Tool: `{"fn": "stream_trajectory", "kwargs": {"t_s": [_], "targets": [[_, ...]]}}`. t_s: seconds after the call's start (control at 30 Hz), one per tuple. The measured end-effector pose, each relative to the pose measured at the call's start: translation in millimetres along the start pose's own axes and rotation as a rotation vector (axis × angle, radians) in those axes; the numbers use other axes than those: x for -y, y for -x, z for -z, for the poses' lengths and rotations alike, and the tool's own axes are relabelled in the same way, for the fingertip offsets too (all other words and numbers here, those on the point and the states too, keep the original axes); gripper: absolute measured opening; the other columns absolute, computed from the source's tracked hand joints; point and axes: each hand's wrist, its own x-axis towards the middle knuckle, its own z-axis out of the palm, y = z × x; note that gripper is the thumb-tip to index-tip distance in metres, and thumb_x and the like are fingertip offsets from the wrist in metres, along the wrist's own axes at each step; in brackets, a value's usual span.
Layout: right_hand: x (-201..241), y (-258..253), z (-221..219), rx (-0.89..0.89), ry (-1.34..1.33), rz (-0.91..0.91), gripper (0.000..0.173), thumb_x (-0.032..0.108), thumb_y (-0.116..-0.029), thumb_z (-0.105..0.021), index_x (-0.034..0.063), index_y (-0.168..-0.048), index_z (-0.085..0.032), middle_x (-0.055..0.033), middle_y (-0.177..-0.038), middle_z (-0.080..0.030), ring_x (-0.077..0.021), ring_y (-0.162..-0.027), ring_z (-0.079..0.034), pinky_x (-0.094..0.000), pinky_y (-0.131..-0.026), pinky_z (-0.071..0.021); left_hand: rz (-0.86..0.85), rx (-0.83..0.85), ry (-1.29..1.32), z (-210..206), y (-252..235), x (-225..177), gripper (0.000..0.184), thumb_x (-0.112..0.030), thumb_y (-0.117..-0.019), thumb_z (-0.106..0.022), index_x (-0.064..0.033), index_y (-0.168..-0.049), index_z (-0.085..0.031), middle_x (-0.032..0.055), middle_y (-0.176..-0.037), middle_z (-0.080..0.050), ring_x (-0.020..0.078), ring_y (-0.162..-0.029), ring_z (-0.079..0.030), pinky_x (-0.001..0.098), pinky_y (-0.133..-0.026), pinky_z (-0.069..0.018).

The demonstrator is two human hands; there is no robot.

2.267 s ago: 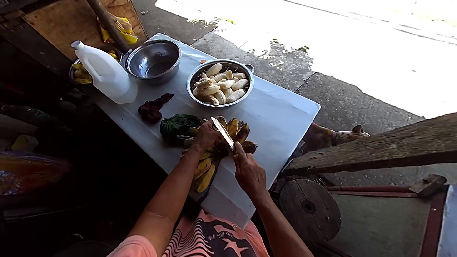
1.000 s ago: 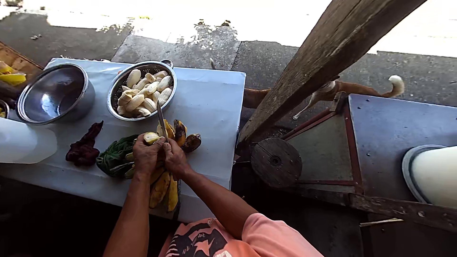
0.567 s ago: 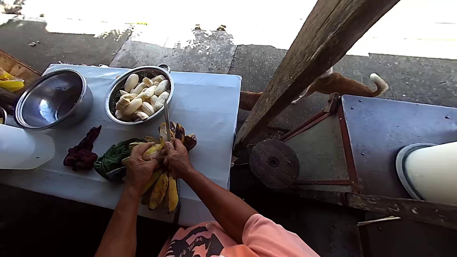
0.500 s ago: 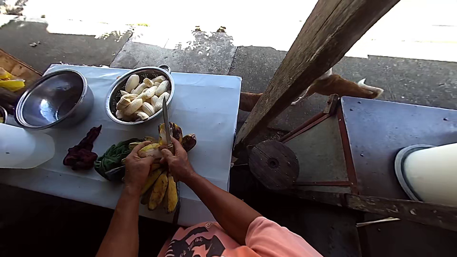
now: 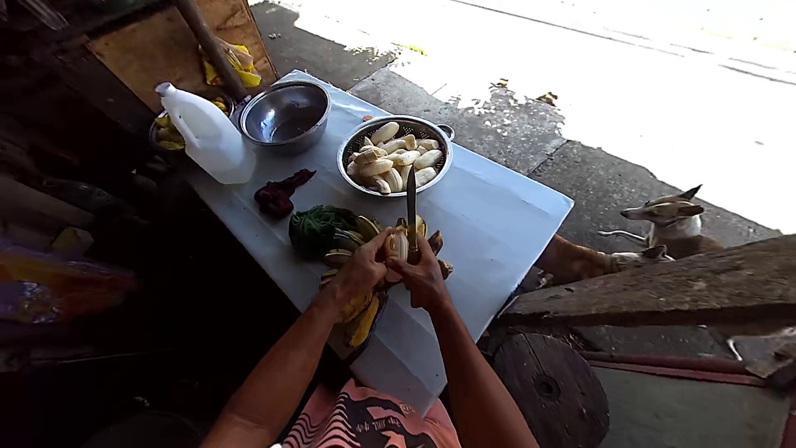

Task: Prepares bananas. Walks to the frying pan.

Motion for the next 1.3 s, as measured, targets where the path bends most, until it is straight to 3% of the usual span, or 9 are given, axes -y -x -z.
{"fn": "stream_trajectory", "kwargs": {"t_s": [0.1, 0.23, 0.33, 0.53, 0.63, 0.87, 1.07, 1.23, 1.3], "targets": [[12, 22, 2, 0.045, -0.279, -0.059, 0.066, 0.021, -0.0824, -0.083, 0.0115, -0.138, -0.050, -0.0106, -0.085, -0.065, -0.0137, -0.052, -0.056, -0.0270, -0.046, -0.0500, -0.021, -0.149, 0.100, -4, 3, 4, 0.076, 0.006, -0.0912, -0.053, -0.0128, -0.162, -0.031, 0.0172, -0.146, -0.055, 0.0230, -0.105, -0.069, 0.0416, -0.090, -0.0586], [61, 13, 13, 0.007, -0.305, -0.045, 0.046, 0.021, -0.0920, -0.075, 0.0096, -0.132, -0.056, -0.0092, -0.079, -0.064, -0.0125, -0.051, -0.056, -0.0260, -0.047, -0.0513, 0.074, -0.483, 0.385, 2, -16, -7, 0.089, 0.009, -0.0925, -0.051, -0.0154, -0.166, -0.008, 0.0220, -0.166, -0.022, 0.0272, -0.085, -0.073, 0.0411, -0.074, -0.0633], [96, -30, 20, -0.079, -0.177, 0.056, 0.038, 0.044, -0.1083, -0.047, 0.0149, -0.133, -0.050, -0.0079, -0.099, -0.072, -0.0162, -0.062, -0.068, -0.0271, -0.047, -0.0538, 0.335, -0.514, 0.538, 4, -47, -12, 0.089, 0.005, -0.0970, -0.050, -0.0176, -0.164, 0.003, 0.0296, -0.135, -0.052, 0.0314, -0.078, -0.073, 0.0432, -0.064, -0.0639], [67, -7, 10, 0.076, -0.144, 0.040, 0.041, 0.036, -0.1123, -0.032, 0.0189, -0.148, -0.043, -0.0076, -0.111, -0.074, -0.0139, -0.055, -0.061, -0.0248, -0.046, -0.0480, 0.133, -0.379, 0.249, 11, -48, 11, 0.060, -0.004, -0.0918, -0.074, -0.0057, -0.146, -0.049, 0.0218, -0.116, -0.063, 0.0249, -0.068, -0.065, 0.0408, -0.060, -0.0596], [22, -11, 6, 0.077, -0.003, -0.007, 0.038, 0.030, -0.1114, -0.042, 0.0182, -0.147, -0.049, -0.0090, -0.109, -0.072, -0.0171, -0.060, -0.063, -0.0297, -0.051, -0.0518, 0.017, -0.327, 0.186, 5, -41, 19, 0.058, -0.003, -0.0886, -0.076, -0.0040, -0.141, -0.052, 0.0204, -0.124, -0.065, 0.0283, -0.096, -0.070, 0.0457, -0.081, -0.0610], [18, 29, 21, 0.052, 0.885, 0.208, 0.049, 0.036, -0.1100, -0.040, 0.0240, -0.157, -0.044, -0.0161, -0.105, -0.072, -0.0342, -0.095, -0.070, -0.0571, -0.086, -0.0536, 0.106, -0.323, 0.269, 11, -40, 17, 0.055, -0.004, -0.0907, -0.076, -0.0041, -0.142, -0.056, 0.0178, -0.110, -0.069, 0.0204, -0.058, -0.063, 0.0357, -0.052, -0.0571], [20, 31, 8, -0.007, 1.242, 0.234, 0.048, 0.031, -0.1084, -0.042, 0.0254, -0.156, -0.045, -0.0201, -0.103, -0.069, -0.0386, -0.085, -0.070, -0.0539, -0.071, -0.0551, 0.063, -0.346, 0.246, 4, -40, 18, 0.050, 0.006, -0.0915, -0.067, -0.0042, -0.140, -0.057, 0.0158, -0.100, -0.070, 0.0164, -0.052, -0.059, 0.0323, -0.048, -0.0543], [24, 3, -21, 0.030, 0.691, 0.060, 0.048, 0.032, -0.1122, -0.036, 0.0171, -0.158, -0.040, -0.0207, -0.110, -0.071, -0.0363, -0.094, -0.070, -0.0562, -0.084, -0.0547, 0.020, -0.393, 0.261, 2, -35, 22, 0.048, -0.009, -0.0922, -0.076, -0.0062, -0.137, -0.058, 0.0168, -0.116, -0.068, 0.0219, -0.074, -0.068, 0.0371, -0.060, -0.0583], [12, -2, -33, 0.030, 0.332, 0.006, 0.048, 0.037, -0.1124, -0.034, 0.0179, -0.155, -0.043, -0.0148, -0.092, -0.064, -0.0242, -0.065, -0.058, -0.0431, -0.062, -0.0518, 0.021, -0.413, 0.294, 0, -24, 18, 0.049, -0.010, -0.0917, -0.077, -0.0084, -0.137, -0.057, 0.0159, -0.114, -0.068, 0.0243, -0.082, -0.067, 0.0399, -0.068, -0.0582]]}}
